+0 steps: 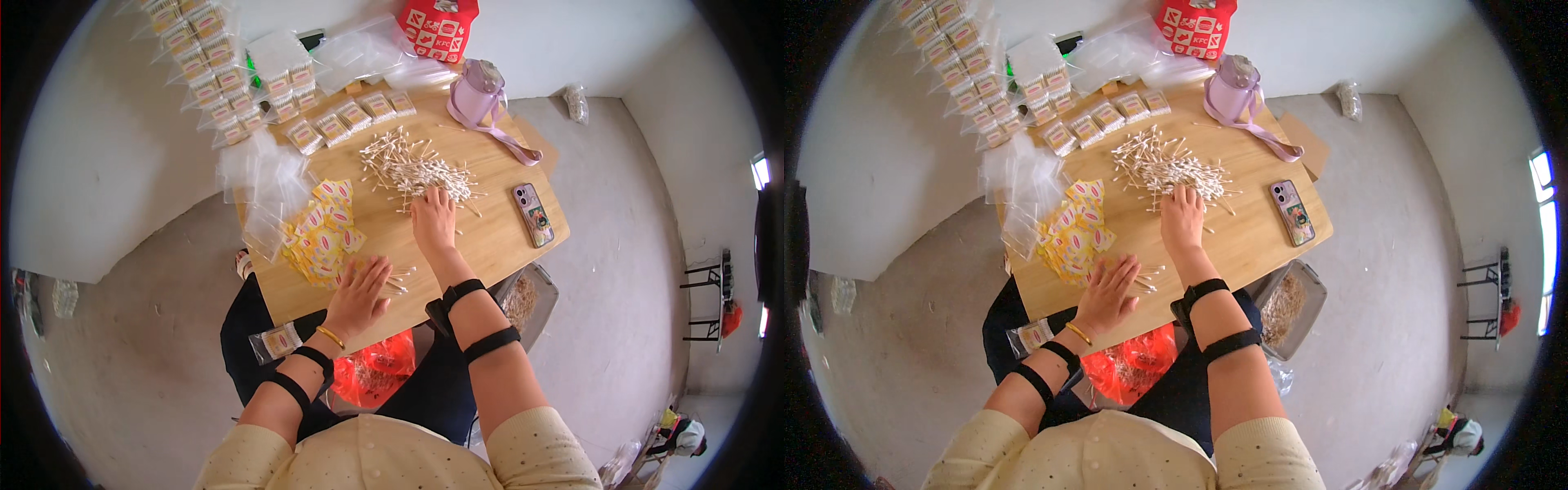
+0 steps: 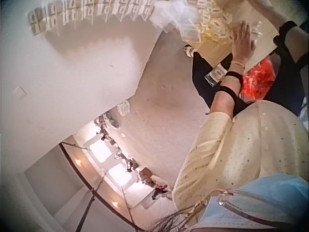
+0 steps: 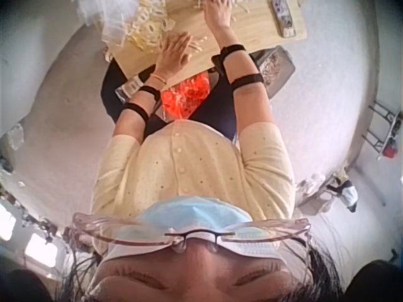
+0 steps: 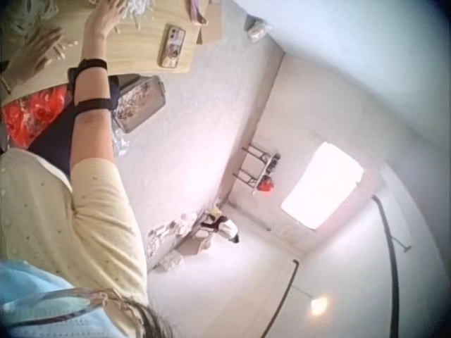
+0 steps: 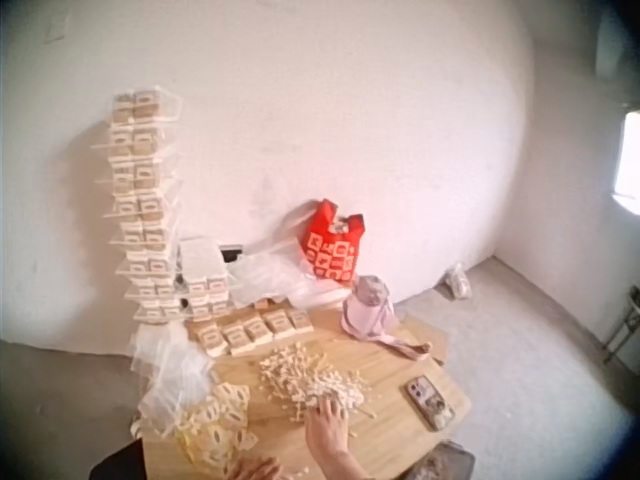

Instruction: Packaging bunches of cotton swabs into small clear plastic bags.

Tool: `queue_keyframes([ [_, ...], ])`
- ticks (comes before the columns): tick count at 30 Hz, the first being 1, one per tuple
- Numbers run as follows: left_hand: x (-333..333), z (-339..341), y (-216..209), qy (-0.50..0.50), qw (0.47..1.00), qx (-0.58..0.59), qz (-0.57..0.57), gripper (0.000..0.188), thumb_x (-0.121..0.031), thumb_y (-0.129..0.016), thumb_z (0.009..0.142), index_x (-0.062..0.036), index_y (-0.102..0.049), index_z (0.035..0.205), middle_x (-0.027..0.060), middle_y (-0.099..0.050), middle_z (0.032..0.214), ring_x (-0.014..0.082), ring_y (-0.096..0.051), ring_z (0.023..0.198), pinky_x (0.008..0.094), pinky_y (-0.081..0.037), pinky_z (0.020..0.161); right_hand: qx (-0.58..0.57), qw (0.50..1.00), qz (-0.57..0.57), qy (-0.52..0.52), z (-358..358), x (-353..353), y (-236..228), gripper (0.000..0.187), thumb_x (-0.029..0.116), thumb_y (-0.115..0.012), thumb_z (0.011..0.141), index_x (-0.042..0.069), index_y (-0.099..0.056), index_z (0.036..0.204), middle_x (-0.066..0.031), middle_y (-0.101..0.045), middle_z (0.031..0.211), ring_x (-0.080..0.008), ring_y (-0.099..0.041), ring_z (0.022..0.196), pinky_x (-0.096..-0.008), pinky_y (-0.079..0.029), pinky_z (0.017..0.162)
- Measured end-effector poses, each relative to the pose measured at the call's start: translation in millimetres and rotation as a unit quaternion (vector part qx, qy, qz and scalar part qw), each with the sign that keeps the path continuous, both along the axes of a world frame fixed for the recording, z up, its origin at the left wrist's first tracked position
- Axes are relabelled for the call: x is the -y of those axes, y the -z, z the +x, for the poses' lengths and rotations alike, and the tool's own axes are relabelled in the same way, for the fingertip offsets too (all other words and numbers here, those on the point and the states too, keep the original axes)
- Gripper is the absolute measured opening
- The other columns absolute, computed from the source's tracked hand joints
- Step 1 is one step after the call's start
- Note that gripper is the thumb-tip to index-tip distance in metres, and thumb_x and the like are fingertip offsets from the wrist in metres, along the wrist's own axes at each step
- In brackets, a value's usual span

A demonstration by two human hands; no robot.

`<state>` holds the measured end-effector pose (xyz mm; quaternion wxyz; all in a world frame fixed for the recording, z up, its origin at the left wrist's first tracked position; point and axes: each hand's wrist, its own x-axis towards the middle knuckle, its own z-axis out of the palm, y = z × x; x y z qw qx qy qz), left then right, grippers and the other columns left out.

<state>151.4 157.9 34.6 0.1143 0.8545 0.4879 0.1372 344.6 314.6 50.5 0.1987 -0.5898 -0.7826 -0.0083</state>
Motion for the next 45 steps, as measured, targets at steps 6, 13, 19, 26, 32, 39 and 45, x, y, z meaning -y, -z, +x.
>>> queue_keyframes([
  [6, 1.5, -4.9, 0.9, -0.007, 0.999, 0.035, 0.006, 0.073, -0.032, -0.063, 0.092, -0.0049, -0.037, 0.154, 0.0104, -0.038, 0.161, 0.0271, -0.030, 0.153, 0.0556, -0.018, 0.126, -0.114, 0.988, -0.014, 0.103, -22.1, -2.9, 13.7, 0.009, 0.021, -0.073, 0.082, 0.012, -0.075, 0.083, -0.0088, -0.061, 0.104, -0.0316, -0.055, 0.109, -0.0455, -0.043, 0.095],
  [13, 1.1, -2.9, 2.4, -0.006, 0.998, 0.062, 0.015, 0.073, -0.027, -0.068, 0.089, -0.0042, -0.040, 0.152, 0.0120, -0.041, 0.159, 0.0292, -0.033, 0.151, 0.0555, -0.019, 0.125, -0.070, 0.983, -0.060, 0.161, -34.6, 1.5, 4.9, 0.011, 0.024, -0.074, 0.081, 0.015, -0.078, 0.085, -0.0089, -0.064, 0.107, -0.0314, -0.056, 0.109, -0.0467, -0.043, 0.094],
  [19, 1.4, -4.7, 3.8, -0.006, 0.999, 0.044, 0.029, 0.072, -0.032, -0.066, 0.090, -0.0035, -0.041, 0.151, 0.0113, -0.041, 0.158, 0.0276, -0.034, 0.150, 0.0548, -0.021, 0.125, -0.009, 0.987, -0.136, 0.090, -4.1, 44.5, -1.5, 0.016, 0.027, -0.077, 0.081, 0.013, -0.076, 0.086, -0.0086, -0.067, 0.103, -0.0303, -0.060, 0.108, -0.0469, -0.042, 0.092],
  [26, 0.7, -3.9, 6.1, -0.009, 0.999, 0.043, 0.030, 0.070, -0.033, -0.065, 0.090, -0.0037, -0.042, 0.150, 0.0118, -0.045, 0.156, 0.0284, -0.037, 0.149, 0.0541, -0.021, 0.125, 0.024, 0.968, -0.237, 0.078, 12.3, 69.7, -11.6, 0.018, 0.031, -0.075, 0.081, 0.014, -0.076, 0.085, -0.0088, -0.073, 0.092, -0.0289, -0.068, 0.097, -0.0454, -0.044, 0.089],
  [32, 1.2, -4.1, 5.7, -0.006, 0.999, 0.042, 0.030, 0.068, -0.034, -0.064, 0.091, -0.0037, -0.043, 0.149, 0.0117, -0.045, 0.156, 0.0286, -0.037, 0.149, 0.0533, -0.020, 0.126, -0.017, 0.959, -0.270, 0.083, 32.1, 75.6, -10.9, 0.019, 0.031, -0.078, 0.080, 0.014, -0.074, 0.088, -0.0075, -0.074, 0.092, -0.0281, -0.070, 0.093, -0.0469, -0.045, 0.086],
  [39, 1.3, -4.5, 4.0, -0.014, 0.998, 0.067, 0.008, 0.071, -0.034, -0.063, 0.093, -0.0040, -0.039, 0.152, 0.0126, -0.041, 0.159, 0.0286, -0.033, 0.151, 0.0533, -0.017, 0.126, -0.048, 0.965, -0.248, 0.074, 39.0, 82.2, -0.9, 0.022, 0.030, -0.080, 0.079, 0.012, -0.069, 0.087, -0.0055, -0.072, 0.084, -0.0282, -0.069, 0.086, -0.0438, -0.048, 0.083],
  [45, -45.4, 27.8, -21.9, 0.034, 0.991, 0.126, 0.041, 0.073, -0.029, -0.062, 0.094, -0.0090, -0.031, 0.158, 0.0122, -0.042, 0.158, 0.0301, -0.034, 0.150, 0.0536, -0.017, 0.126, -0.079, 0.958, -0.267, 0.071, 41.1, 84.4, -6.8, 0.017, 0.027, -0.077, 0.080, 0.012, -0.069, 0.085, -0.0088, -0.072, 0.091, -0.0313, -0.068, 0.092, -0.0467, -0.047, 0.084],
])
